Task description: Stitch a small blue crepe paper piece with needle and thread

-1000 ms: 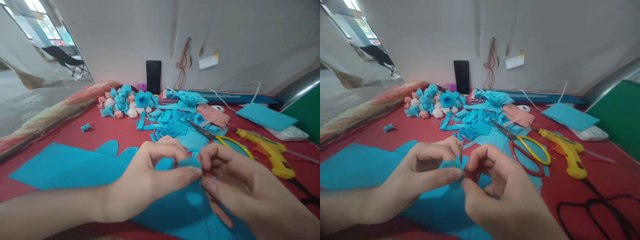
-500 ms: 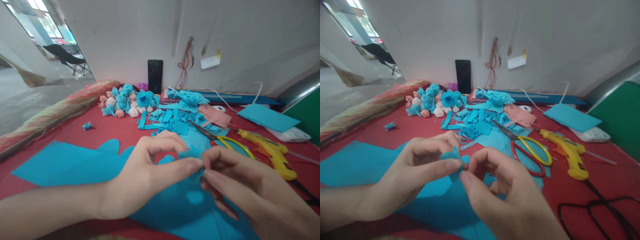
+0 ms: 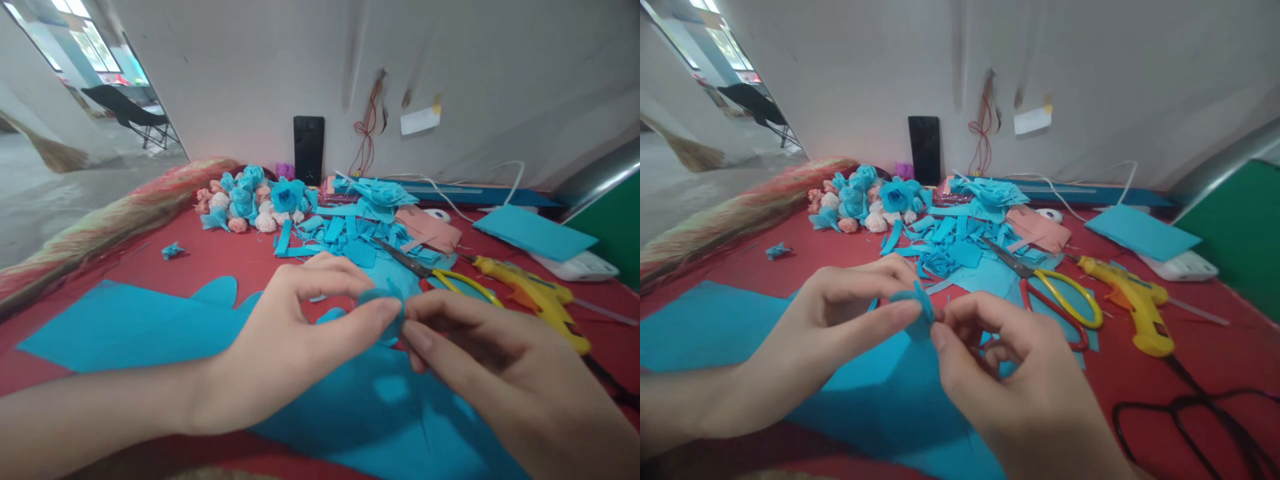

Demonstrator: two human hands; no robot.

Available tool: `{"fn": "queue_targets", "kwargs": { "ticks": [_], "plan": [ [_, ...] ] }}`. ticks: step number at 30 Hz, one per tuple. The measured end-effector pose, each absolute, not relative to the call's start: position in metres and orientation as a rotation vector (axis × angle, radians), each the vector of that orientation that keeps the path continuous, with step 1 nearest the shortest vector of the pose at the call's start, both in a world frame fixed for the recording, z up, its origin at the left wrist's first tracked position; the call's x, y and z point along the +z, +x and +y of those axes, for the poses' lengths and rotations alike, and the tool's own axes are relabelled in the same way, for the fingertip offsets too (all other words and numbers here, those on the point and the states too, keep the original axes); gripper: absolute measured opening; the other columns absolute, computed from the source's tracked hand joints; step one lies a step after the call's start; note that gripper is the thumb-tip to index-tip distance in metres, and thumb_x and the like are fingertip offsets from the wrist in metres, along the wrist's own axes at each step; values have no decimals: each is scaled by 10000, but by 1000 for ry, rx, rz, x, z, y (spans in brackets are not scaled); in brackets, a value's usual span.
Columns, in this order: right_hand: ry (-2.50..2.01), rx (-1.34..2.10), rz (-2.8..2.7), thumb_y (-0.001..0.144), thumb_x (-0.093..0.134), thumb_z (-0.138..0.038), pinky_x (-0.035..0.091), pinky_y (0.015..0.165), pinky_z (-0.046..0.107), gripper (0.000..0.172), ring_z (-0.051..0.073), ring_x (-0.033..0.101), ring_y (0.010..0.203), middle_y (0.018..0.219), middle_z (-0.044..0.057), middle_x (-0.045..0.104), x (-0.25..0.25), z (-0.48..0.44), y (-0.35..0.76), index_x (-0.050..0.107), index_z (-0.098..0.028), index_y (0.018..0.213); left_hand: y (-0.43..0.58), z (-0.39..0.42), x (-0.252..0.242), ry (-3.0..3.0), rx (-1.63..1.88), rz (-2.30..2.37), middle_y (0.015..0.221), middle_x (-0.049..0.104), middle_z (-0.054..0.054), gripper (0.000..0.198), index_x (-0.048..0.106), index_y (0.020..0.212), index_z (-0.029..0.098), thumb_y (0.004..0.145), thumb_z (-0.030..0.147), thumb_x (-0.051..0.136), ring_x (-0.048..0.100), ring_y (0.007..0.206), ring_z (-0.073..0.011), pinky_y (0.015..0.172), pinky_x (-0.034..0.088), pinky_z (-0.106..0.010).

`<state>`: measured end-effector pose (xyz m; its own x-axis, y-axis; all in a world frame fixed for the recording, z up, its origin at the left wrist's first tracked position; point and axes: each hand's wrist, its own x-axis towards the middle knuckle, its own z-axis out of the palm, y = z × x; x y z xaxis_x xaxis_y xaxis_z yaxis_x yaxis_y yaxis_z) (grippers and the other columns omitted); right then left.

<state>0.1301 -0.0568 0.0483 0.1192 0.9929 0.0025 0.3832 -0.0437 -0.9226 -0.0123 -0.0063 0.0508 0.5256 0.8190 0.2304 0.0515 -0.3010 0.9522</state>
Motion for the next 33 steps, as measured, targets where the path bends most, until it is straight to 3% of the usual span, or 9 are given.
{"fn": "queue_targets", "kwargs": {
  "ticks": [7,13,19,22,29,33],
  "plan": [
    [-1552,924,-1295,633,549,-285,365,392,129,99,65,423,438,495,-31,484,52,-61,129,554,-211,568,-17,-6,52,1660,876,684,648,464,8,333,418,520,151,834,263,412,438,703,-114,688,366,-234],
    [-1601,932,-1242,684,547,-226,342,466,101,97,36,413,499,534,-51,464,63,-68,125,541,-214,587,-20,-6,54,1549,837,617,707,532,42,262,552,591,174,822,251,456,474,743,-92,718,382,-190],
    [-1674,955,-1344,634,508,-341,362,419,171,148,93,427,474,524,-22,491,57,-66,129,490,-219,552,-17,-6,53,1578,859,696,708,583,49,108,617,636,200,725,261,604,504,719,-92,634,399,-186],
    [-1644,834,-1445,643,481,-314,354,411,193,144,105,438,473,529,-24,517,54,-66,130,478,-217,537,-16,-6,55,1593,870,747,691,599,41,54,639,657,185,680,233,642,532,705,-96,620,421,-185],
    [-1381,195,-1719,668,518,-95,360,424,161,110,54,371,422,500,-65,460,49,-67,131,513,-194,620,-15,-6,56,1715,848,732,660,619,19,31,630,637,142,663,156,639,542,675,-100,691,438,-208],
    [-1305,233,-1739,694,513,-130,371,414,173,91,67,408,432,540,-59,499,45,-65,134,510,-220,682,-15,-7,57,1688,867,730,656,607,11,31,640,625,138,653,153,644,544,667,-106,662,442,-216]
  ]
}}
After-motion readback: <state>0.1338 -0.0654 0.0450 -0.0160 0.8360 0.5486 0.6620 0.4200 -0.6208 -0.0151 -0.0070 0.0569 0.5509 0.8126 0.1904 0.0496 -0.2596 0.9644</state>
